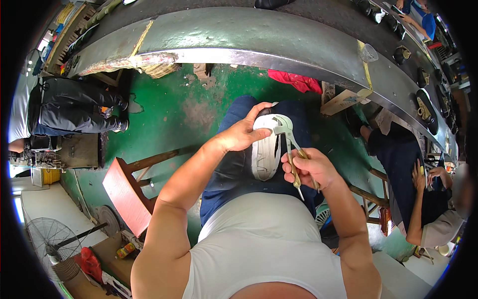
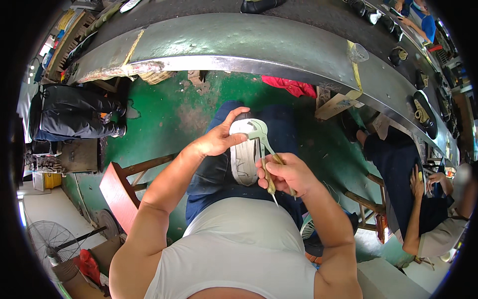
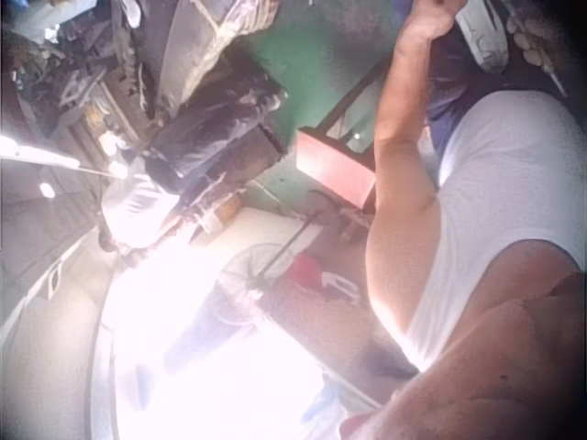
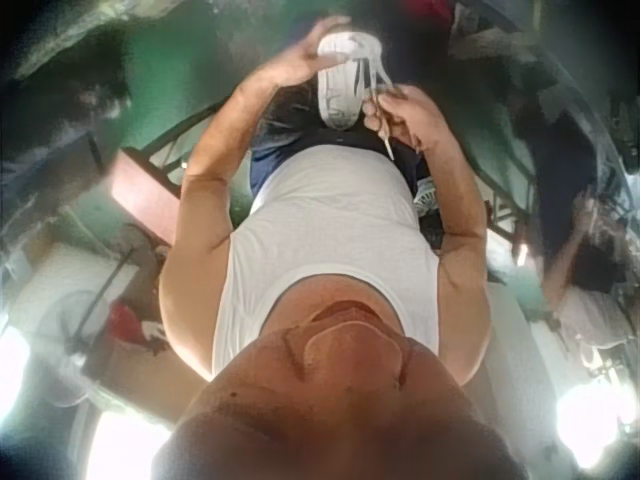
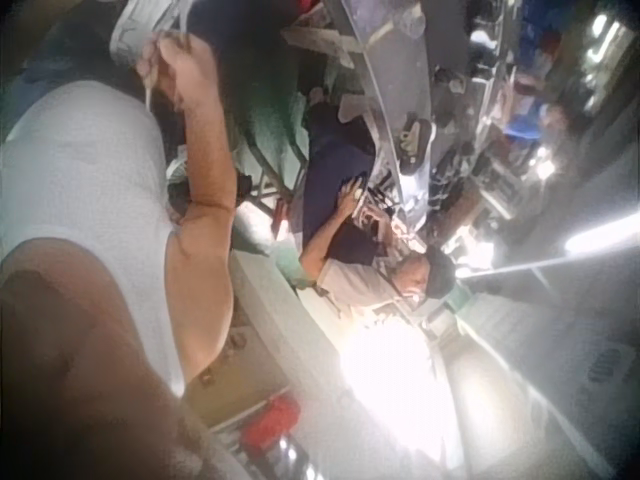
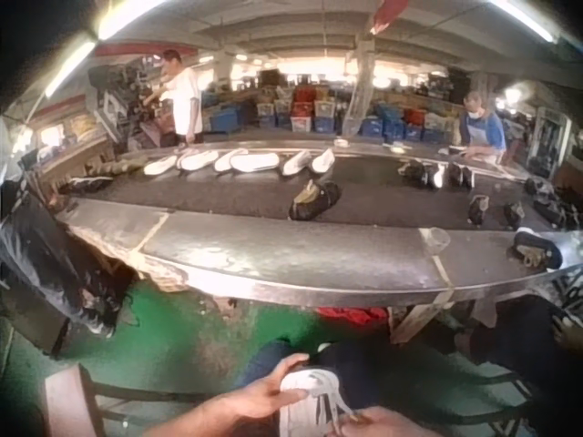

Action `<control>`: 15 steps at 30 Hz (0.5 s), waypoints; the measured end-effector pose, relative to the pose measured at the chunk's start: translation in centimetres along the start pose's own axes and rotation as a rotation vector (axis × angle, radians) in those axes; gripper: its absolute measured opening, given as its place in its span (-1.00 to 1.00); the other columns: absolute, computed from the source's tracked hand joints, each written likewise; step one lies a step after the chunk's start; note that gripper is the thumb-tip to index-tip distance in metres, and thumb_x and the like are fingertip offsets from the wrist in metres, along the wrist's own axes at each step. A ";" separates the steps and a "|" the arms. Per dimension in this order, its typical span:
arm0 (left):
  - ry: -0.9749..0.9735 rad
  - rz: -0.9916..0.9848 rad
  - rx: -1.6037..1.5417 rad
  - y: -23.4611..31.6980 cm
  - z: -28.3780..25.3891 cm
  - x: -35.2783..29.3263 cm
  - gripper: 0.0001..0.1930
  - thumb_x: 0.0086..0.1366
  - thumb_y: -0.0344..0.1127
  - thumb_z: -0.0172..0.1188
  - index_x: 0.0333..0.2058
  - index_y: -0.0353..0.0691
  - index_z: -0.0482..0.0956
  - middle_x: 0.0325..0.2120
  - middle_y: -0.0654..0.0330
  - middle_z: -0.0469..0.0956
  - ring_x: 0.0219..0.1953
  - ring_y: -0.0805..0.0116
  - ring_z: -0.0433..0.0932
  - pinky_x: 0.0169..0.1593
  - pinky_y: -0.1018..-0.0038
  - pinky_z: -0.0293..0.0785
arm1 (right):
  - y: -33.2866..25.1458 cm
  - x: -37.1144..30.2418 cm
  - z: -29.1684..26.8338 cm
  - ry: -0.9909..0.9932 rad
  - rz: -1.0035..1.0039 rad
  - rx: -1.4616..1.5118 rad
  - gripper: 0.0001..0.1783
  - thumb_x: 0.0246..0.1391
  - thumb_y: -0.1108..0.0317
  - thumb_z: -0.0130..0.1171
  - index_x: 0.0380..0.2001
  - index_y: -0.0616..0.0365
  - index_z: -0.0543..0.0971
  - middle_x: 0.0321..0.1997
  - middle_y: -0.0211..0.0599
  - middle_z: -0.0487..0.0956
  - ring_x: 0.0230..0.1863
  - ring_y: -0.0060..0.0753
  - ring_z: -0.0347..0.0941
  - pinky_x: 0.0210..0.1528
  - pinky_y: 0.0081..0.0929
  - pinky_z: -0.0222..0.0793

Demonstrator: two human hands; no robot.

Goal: Manually lasting a shoe upper by pulling it over a last with pincers.

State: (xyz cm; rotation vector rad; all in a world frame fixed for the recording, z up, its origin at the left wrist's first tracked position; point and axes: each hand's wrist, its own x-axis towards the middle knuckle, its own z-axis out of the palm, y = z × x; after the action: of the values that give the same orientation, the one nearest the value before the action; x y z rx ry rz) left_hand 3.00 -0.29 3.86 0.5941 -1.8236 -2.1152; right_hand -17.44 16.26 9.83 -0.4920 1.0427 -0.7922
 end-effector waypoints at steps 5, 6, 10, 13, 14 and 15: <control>-0.086 -0.062 0.041 -0.5 0.0 1.4 -0.20 0.35 -0.50 0.15 0.42 0.01 -0.11 0.03 0.19 0.47 0.07 0.43 0.39 0.20 0.44 0.31 | 1.6 0.4 -0.5 0.165 -0.115 -0.343 -0.77 0.25 0.39 0.07 -0.10 0.29 0.49 -0.30 -0.25 0.59 -0.36 -0.50 0.54 -0.60 -0.63 0.29; -0.090 -0.092 0.070 -0.5 0.2 1.6 -0.19 0.34 -0.52 0.15 0.42 0.01 -0.12 0.04 0.18 0.46 0.08 0.42 0.39 0.20 0.44 0.30 | 1.6 0.3 -0.8 0.292 -0.192 -0.749 -0.78 0.24 0.40 0.07 -0.11 0.29 0.49 -0.32 -0.27 0.60 -0.37 -0.51 0.54 -0.60 -0.62 0.29; -0.121 -0.005 0.084 -0.9 0.3 2.9 -0.17 0.32 -0.53 0.16 0.42 -0.01 -0.12 0.07 0.16 0.44 0.11 0.37 0.38 0.19 0.44 0.31 | -0.6 -0.9 -1.5 -0.019 -0.047 0.355 -0.72 0.25 0.32 0.09 -0.10 0.31 0.52 -0.28 -0.25 0.61 -0.33 -0.37 0.59 -0.34 -0.52 0.52; -0.126 -0.141 0.072 -1.2 0.5 4.7 -0.12 0.24 -0.55 0.16 0.43 -0.03 -0.12 0.10 0.09 0.42 0.12 0.31 0.38 0.21 0.44 0.28 | 2.0 2.0 -3.2 -0.140 -0.172 0.625 -0.71 0.25 0.33 0.06 -0.06 0.30 0.51 -0.18 -0.23 0.61 -0.23 -0.38 0.60 -0.36 -0.50 0.56; -0.132 -0.155 -0.022 -2.3 0.1 5.0 -0.11 0.21 -0.56 0.15 0.43 -0.03 -0.13 0.11 0.09 0.41 0.12 0.31 0.39 0.21 0.46 0.29 | 1.5 1.7 -2.7 -0.140 -0.172 0.627 -0.71 0.25 0.33 0.06 -0.06 0.30 0.51 -0.18 -0.23 0.61 -0.23 -0.38 0.60 -0.36 -0.50 0.56; -0.136 -0.154 -0.016 -2.1 0.0 5.1 -0.11 0.21 -0.56 0.15 0.43 -0.03 -0.13 0.11 0.09 0.41 0.12 0.31 0.39 0.21 0.46 0.29 | 0.5 0.8 -2.2 0.035 -0.092 0.240 -0.72 0.25 0.34 0.06 -0.06 0.30 0.51 -0.14 -0.22 0.61 -0.18 -0.38 0.60 -0.36 -0.50 0.56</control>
State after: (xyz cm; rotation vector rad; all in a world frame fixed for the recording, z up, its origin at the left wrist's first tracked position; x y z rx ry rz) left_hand -1.35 -2.31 1.14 0.6185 -1.8848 -2.3204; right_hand -19.02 15.93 8.10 -0.3237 0.9478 -0.9968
